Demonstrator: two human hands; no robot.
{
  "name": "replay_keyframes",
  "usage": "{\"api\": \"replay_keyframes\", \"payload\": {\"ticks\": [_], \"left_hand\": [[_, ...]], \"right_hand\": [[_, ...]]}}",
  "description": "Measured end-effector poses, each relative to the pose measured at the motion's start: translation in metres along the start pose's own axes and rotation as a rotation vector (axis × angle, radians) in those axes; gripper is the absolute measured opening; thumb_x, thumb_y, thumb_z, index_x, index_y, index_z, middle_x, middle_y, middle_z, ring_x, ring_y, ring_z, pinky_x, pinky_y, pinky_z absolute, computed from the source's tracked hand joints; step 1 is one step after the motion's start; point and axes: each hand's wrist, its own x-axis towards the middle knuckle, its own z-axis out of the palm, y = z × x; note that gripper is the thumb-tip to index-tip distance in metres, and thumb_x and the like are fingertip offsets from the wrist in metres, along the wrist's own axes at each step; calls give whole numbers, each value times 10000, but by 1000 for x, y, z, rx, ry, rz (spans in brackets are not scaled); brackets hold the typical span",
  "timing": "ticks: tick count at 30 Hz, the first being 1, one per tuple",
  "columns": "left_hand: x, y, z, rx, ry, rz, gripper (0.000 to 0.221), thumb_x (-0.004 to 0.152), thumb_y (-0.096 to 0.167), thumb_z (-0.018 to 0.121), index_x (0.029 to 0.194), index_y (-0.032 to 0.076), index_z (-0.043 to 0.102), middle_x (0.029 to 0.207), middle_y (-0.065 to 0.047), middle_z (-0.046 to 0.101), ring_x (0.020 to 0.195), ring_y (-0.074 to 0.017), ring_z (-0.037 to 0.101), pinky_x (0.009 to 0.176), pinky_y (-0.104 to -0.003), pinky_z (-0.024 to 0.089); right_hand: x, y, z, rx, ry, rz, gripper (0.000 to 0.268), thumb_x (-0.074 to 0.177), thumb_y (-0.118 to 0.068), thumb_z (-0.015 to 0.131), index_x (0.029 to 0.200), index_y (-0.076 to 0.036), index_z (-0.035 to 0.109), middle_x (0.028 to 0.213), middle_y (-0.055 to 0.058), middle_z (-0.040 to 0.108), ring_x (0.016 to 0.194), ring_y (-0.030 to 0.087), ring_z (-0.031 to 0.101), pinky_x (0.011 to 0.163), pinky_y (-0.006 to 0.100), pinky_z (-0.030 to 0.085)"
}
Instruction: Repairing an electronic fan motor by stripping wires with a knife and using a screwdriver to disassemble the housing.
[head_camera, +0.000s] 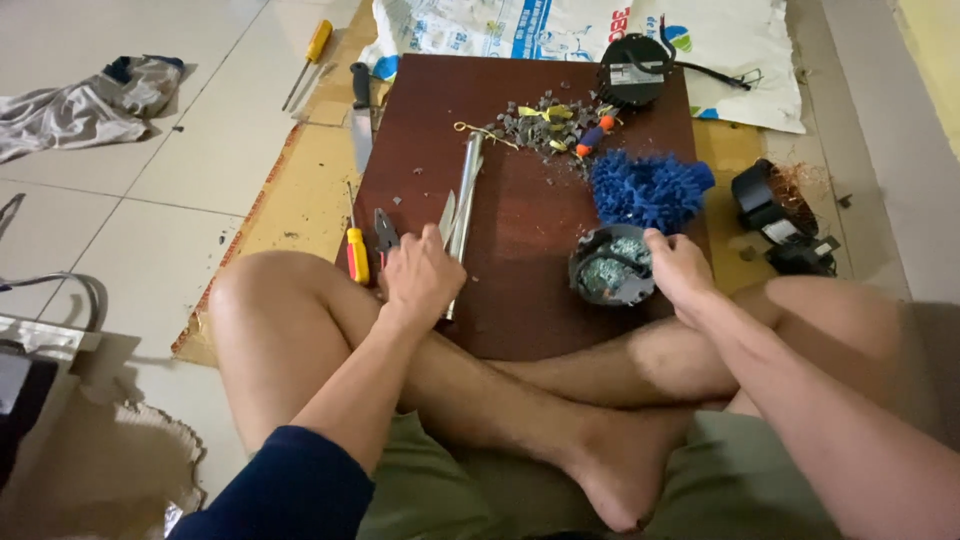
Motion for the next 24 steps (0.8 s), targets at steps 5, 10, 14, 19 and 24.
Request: {"api": "replay_keyframes", "payload": {"ticks": [5, 10, 14, 19, 24], "left_hand": [[-67, 49, -39, -336, -221, -38, 365, 956, 349, 515, 1236, 176, 672, 1179, -255, 750, 1183, -498, 691, 981, -588, 563], [-145, 55, -58, -537, -490, -36, 473, 926, 412, 505, 1352, 381, 708, 1276, -140, 758, 1280, -397, 659, 1081, -514, 536], [-175, 51, -84, -533, -464, -39, 430, 924, 370, 538, 1300, 351, 746, 1168, -138, 792, 1191, -396, 708, 1034, -528, 568], [-180, 62, -83, -461, -552, -10, 458, 930, 297, 482, 1290, 295, 765, 878, -57, 820, 1049, -328, 778, 992, -496, 604], [-171, 69, -48, -380, -587, 26, 428, 975, 322, 452, 1268, 350, 764, 972, -81, 813, 1056, -342, 770, 963, -517, 611]], "right_hand": [[86, 75, 35, 138, 80, -14, 573, 967, -555, 612, 1255, -65, 684, 1283, 220, 688, 1312, 430, 583, 1064, 561, 431], [-8, -2, 6, 114, 33, 31, 623, 971, -491, 464, 1357, -28, 622, 1426, 207, 624, 1377, 426, 526, 1129, 549, 396], [-5, 12, 18, -65, 43, -105, 713, 973, -711, 600, 1367, -122, 684, 1340, 202, 691, 1314, 444, 584, 1058, 555, 467], [4, 21, 25, -259, 48, -133, 576, 980, -605, 649, 1383, -195, 679, 1315, 163, 720, 1267, 418, 646, 1016, 552, 523], [-7, 21, 24, -207, 98, -182, 419, 1022, -406, 639, 1383, -195, 651, 1279, 203, 735, 1246, 432, 657, 1034, 555, 529]]}}
